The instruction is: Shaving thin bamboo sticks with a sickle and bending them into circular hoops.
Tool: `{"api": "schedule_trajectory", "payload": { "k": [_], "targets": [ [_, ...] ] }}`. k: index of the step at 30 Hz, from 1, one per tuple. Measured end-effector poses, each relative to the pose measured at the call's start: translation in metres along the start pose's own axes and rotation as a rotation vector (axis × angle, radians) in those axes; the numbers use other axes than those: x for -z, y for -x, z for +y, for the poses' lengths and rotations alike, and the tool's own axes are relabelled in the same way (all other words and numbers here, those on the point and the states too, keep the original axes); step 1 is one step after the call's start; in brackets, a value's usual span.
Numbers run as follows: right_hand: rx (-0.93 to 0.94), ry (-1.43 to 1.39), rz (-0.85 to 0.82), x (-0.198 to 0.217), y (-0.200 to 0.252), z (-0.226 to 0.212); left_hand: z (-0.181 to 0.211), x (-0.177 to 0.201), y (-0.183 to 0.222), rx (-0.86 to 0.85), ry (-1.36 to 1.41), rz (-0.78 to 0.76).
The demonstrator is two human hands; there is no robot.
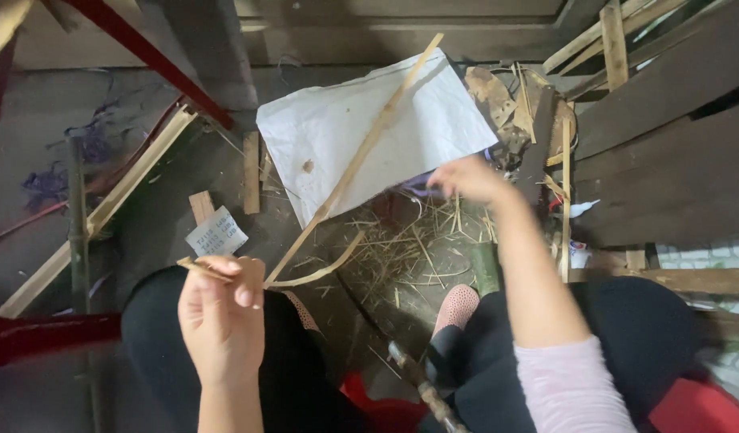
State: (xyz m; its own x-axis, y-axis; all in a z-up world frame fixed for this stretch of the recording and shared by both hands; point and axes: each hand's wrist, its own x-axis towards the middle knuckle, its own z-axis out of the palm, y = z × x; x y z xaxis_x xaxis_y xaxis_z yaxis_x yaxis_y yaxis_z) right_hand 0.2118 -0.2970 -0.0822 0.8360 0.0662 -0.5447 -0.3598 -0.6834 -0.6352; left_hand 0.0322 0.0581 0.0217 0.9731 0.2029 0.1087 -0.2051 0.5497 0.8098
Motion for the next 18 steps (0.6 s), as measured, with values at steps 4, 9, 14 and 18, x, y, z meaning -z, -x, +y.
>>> {"api": "schedule_trajectory", "payload": {
  "k": [4,9,14,18],
  "targets": [
    [0.078,0.145,0.066,0.055,0.078,-0.056,-0.015,0.000,0.005,0.033,-0.020,-0.043],
    [0.335,-0.098,0.352,0.096,0.145,-0.063,-0.022,-0.004,0.010,0.129,-0.054,-0.054],
    [0.393,-0.299,0.287,0.087,0.176,-0.052,-0.028,-0.017,0.014,0.144,-0.094,-0.138],
    [0.333,-0.521,0.287,0.047,0.190,-0.035,-0.032,-0.036,0.021,0.157,-0.157,-0.161]
  ]
}}
